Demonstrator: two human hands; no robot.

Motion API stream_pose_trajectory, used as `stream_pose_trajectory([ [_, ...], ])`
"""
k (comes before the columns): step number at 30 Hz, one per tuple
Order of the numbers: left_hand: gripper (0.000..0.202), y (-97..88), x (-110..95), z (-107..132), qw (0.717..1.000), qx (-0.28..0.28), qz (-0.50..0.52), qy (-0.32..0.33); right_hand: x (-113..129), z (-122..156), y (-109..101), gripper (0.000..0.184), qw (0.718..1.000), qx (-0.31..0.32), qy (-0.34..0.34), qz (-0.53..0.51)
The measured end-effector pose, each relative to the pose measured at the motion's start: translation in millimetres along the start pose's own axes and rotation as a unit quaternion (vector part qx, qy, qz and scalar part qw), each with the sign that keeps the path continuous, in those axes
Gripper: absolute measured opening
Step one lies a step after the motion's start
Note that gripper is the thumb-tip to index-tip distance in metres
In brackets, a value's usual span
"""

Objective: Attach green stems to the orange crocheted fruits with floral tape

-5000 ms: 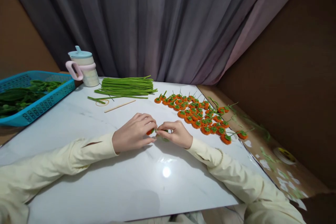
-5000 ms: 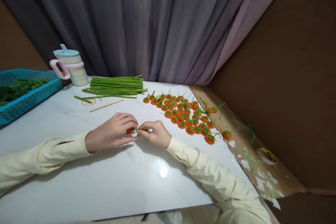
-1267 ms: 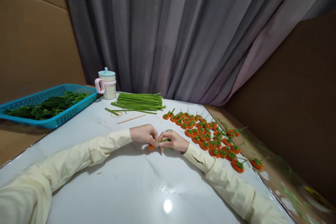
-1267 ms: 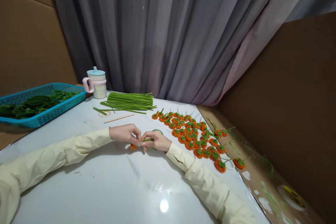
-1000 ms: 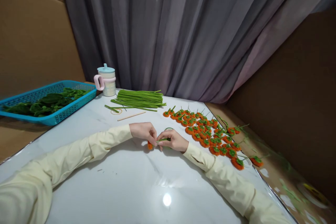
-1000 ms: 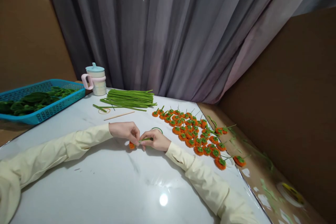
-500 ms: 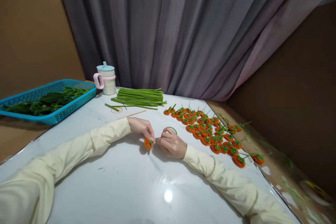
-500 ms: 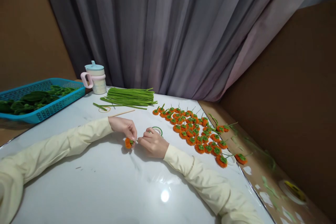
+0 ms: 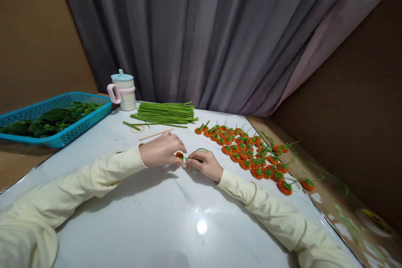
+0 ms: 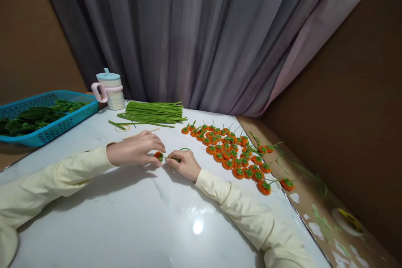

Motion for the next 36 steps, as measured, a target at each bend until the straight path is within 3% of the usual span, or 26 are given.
stream_pose_trajectory([
  [5, 0.008, 16.4, -17, 1, 0.985, -0.106, -0.130, 0.036, -6, -1, 1, 0.032, 0.990, 0.021, 0.083, -0.112],
  [9, 0.011, 22.8, -14, -4, 0.982, -0.120, -0.137, 0.050, -5, -2, 0, 0.036, 0.981, 0.037, 0.102, -0.161],
  [14, 0.011, 18.8, -11, -3, 0.993, -0.074, -0.071, 0.054, -2, -2, 3, 0.036, 0.980, 0.060, 0.085, -0.172],
  [19, 0.013, 18.6, -7, -4, 0.999, 0.010, 0.013, 0.027, 0, -1, 5, 0.029, 0.986, 0.084, 0.054, -0.137],
  [22, 0.010, 18.7, -2, -8, 0.997, 0.054, 0.055, -0.009, 3, -1, 4, 0.020, 0.995, 0.085, 0.001, -0.053],
  [25, 0.008, 16.8, 6, -12, 0.986, 0.101, 0.115, -0.069, 8, 1, 5, 0.015, 0.990, 0.057, -0.100, 0.076],
  [27, 0.007, 16.9, 11, -14, 0.966, 0.160, 0.174, -0.106, 12, 3, 7, 0.013, 0.968, 0.042, -0.188, 0.161],
  [31, 0.011, 18.9, 20, -17, 0.916, 0.270, 0.279, -0.102, 21, 11, 13, 0.018, 0.869, 0.062, -0.378, 0.314],
  [33, 0.012, 20.4, 24, -18, 0.895, 0.299, 0.318, -0.093, 24, 13, 14, 0.020, 0.832, 0.056, -0.424, 0.354],
  [36, 0.015, 22.8, 26, -20, 0.876, 0.321, 0.350, -0.089, 27, 13, 13, 0.021, 0.799, 0.047, -0.448, 0.399],
])
Point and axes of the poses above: each hand's wrist, its own z-axis away from the middle knuckle, its own y-axis out of the palm, x = y × z, the point moved 3 cm from there along -z, towards the middle knuckle, and after that the axes turned 6 degrees about -y, right-handed, at the moved point
